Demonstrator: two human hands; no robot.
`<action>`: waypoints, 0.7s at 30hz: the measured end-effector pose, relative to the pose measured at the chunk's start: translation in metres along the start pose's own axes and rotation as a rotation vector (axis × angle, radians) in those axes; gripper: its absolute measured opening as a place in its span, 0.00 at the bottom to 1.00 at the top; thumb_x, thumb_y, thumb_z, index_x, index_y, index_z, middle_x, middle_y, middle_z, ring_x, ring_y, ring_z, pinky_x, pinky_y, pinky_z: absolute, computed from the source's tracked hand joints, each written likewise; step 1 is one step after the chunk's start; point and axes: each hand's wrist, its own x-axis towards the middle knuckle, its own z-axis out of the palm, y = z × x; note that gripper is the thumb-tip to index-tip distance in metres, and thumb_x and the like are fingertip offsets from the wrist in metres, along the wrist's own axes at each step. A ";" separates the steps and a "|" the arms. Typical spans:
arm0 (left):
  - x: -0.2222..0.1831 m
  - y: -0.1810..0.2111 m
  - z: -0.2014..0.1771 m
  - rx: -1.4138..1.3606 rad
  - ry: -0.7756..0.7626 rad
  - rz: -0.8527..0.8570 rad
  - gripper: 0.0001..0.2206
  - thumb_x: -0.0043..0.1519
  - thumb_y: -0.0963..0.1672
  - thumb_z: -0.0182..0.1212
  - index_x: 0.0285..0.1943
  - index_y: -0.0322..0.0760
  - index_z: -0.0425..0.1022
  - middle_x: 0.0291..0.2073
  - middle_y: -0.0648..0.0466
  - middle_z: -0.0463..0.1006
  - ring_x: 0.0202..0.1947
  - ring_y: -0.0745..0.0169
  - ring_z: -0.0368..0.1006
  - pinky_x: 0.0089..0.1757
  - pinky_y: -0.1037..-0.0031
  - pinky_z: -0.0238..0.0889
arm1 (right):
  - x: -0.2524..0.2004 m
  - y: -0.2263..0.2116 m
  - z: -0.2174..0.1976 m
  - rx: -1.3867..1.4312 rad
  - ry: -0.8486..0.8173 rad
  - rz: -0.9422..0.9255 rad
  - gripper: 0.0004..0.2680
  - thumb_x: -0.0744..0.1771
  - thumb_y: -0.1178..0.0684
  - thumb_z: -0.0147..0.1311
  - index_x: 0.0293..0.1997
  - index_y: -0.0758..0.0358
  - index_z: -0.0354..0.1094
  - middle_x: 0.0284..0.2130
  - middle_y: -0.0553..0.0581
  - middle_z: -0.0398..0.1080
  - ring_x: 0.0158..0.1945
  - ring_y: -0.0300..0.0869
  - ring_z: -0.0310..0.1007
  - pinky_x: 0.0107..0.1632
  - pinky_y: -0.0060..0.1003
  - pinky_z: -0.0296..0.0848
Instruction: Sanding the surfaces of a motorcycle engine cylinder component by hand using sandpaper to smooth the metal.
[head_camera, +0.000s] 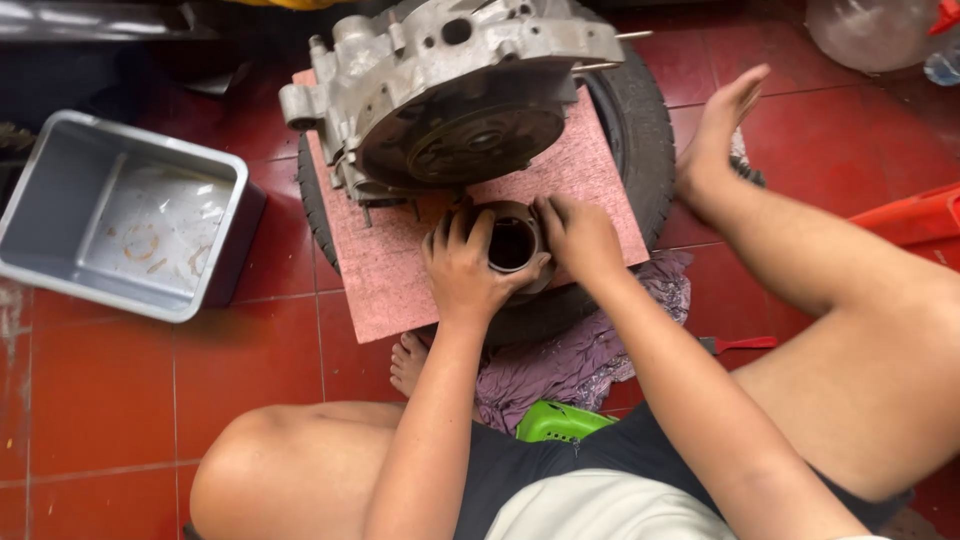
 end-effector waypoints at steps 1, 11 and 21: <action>0.000 0.001 -0.004 -0.001 0.009 -0.002 0.35 0.39 0.68 0.64 0.45 0.48 0.77 0.41 0.48 0.78 0.45 0.39 0.77 0.46 0.54 0.72 | 0.009 -0.005 0.001 -0.010 -0.018 -0.081 0.13 0.71 0.48 0.47 0.35 0.69 0.71 0.27 0.75 0.72 0.42 0.72 0.73 0.42 0.65 0.70; 0.003 0.004 -0.008 0.045 0.012 -0.019 0.33 0.39 0.66 0.65 0.45 0.51 0.77 0.42 0.53 0.78 0.46 0.42 0.77 0.46 0.56 0.71 | -0.030 0.016 -0.002 -0.029 -0.024 -0.054 0.14 0.71 0.47 0.48 0.29 0.61 0.69 0.23 0.67 0.71 0.40 0.62 0.77 0.37 0.55 0.72; 0.004 0.007 -0.012 -0.012 -0.022 -0.010 0.33 0.38 0.64 0.67 0.46 0.48 0.77 0.41 0.51 0.78 0.45 0.40 0.77 0.46 0.56 0.71 | -0.037 0.019 -0.003 0.010 -0.003 -0.050 0.15 0.72 0.45 0.47 0.29 0.62 0.69 0.20 0.66 0.70 0.37 0.64 0.76 0.37 0.56 0.72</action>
